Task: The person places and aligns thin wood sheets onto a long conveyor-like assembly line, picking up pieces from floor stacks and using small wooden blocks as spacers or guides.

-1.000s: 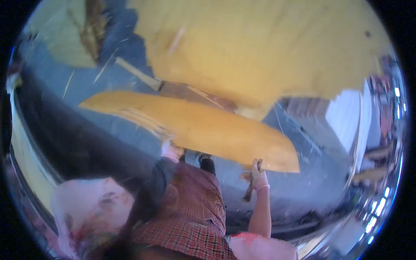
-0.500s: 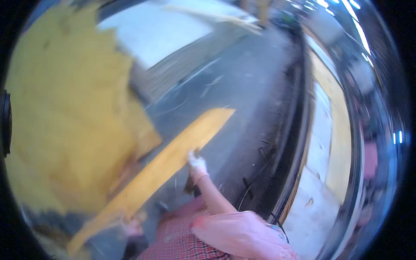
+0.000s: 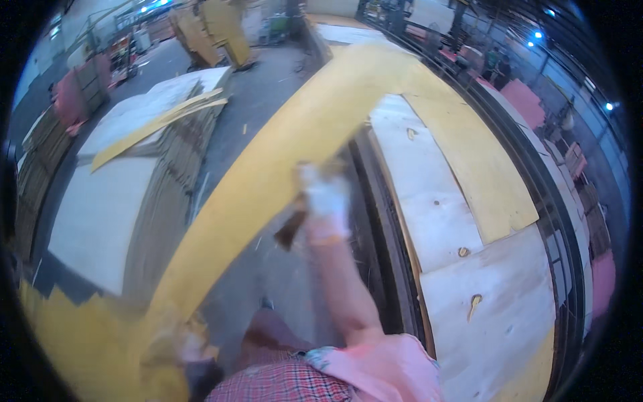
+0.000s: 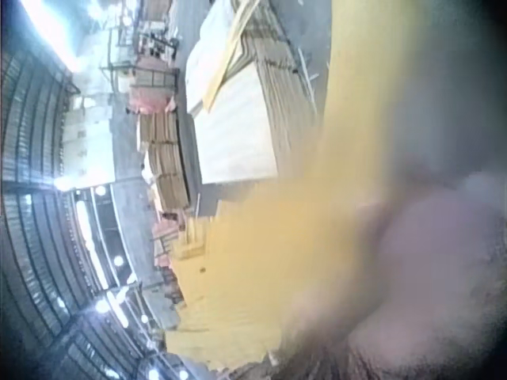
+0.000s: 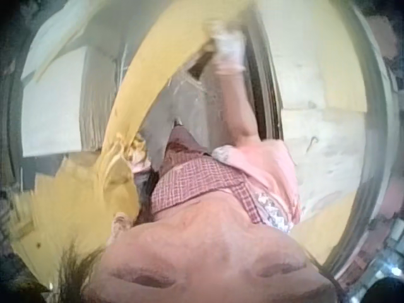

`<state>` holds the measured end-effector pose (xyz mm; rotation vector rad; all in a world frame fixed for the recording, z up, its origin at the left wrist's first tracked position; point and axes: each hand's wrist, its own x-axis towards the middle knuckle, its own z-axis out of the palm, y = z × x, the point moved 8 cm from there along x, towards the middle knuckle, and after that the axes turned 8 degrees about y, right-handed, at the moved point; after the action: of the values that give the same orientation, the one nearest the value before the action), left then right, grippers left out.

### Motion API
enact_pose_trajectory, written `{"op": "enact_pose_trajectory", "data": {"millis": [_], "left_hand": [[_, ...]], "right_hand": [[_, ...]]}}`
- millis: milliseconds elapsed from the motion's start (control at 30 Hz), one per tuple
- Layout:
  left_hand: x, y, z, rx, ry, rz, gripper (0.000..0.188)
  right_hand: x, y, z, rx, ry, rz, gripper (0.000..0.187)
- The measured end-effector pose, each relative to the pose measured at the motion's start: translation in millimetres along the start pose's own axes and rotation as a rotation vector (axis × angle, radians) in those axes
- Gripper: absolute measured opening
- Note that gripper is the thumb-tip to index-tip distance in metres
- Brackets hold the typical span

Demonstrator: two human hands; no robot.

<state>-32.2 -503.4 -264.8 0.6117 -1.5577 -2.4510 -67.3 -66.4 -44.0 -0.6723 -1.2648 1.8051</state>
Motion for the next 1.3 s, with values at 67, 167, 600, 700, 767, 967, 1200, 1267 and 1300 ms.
{"op": "enact_pose_trajectory", "data": {"millis": [67,167,600,700,767,967,1200,1267,1300], "left_hand": [[-15,3,175,-0.839,0.047,-0.8,0.044],[17,-41,327,-0.226,-0.887,-0.359,0.04],[1,-410,768,0.356,-1.41,-1.074,0.021],[11,-507,772,0.629,-1.411,-1.452,0.023],[49,-563,757,0.723,-1.238,-1.443,0.026],[38,-494,779,0.818,-1.122,-1.355,0.018],[53,-501,832,0.767,-1.179,-1.784,0.023],[58,-511,824,0.87,-1.102,-1.769,0.024],[63,-505,818,0.953,-1.045,-1.781,0.024]], "right_hand": [[73,-35,-62,-0.129,0.042,-0.326,0.022],[98,-103,-150,0.043,0.489,-0.653,0.025],[118,181,-293,0.846,1.088,-0.028,0.011],[124,281,-301,0.837,1.241,0.025,0.008],[130,306,-294,0.795,1.401,0.048,0.007],[136,250,-251,0.708,1.496,0.101,0.011],[185,276,-218,0.713,1.727,0.0,0.015],[178,277,-221,0.592,1.79,0.011,0.016],[175,270,-217,0.477,1.849,0.031,0.017]]}}
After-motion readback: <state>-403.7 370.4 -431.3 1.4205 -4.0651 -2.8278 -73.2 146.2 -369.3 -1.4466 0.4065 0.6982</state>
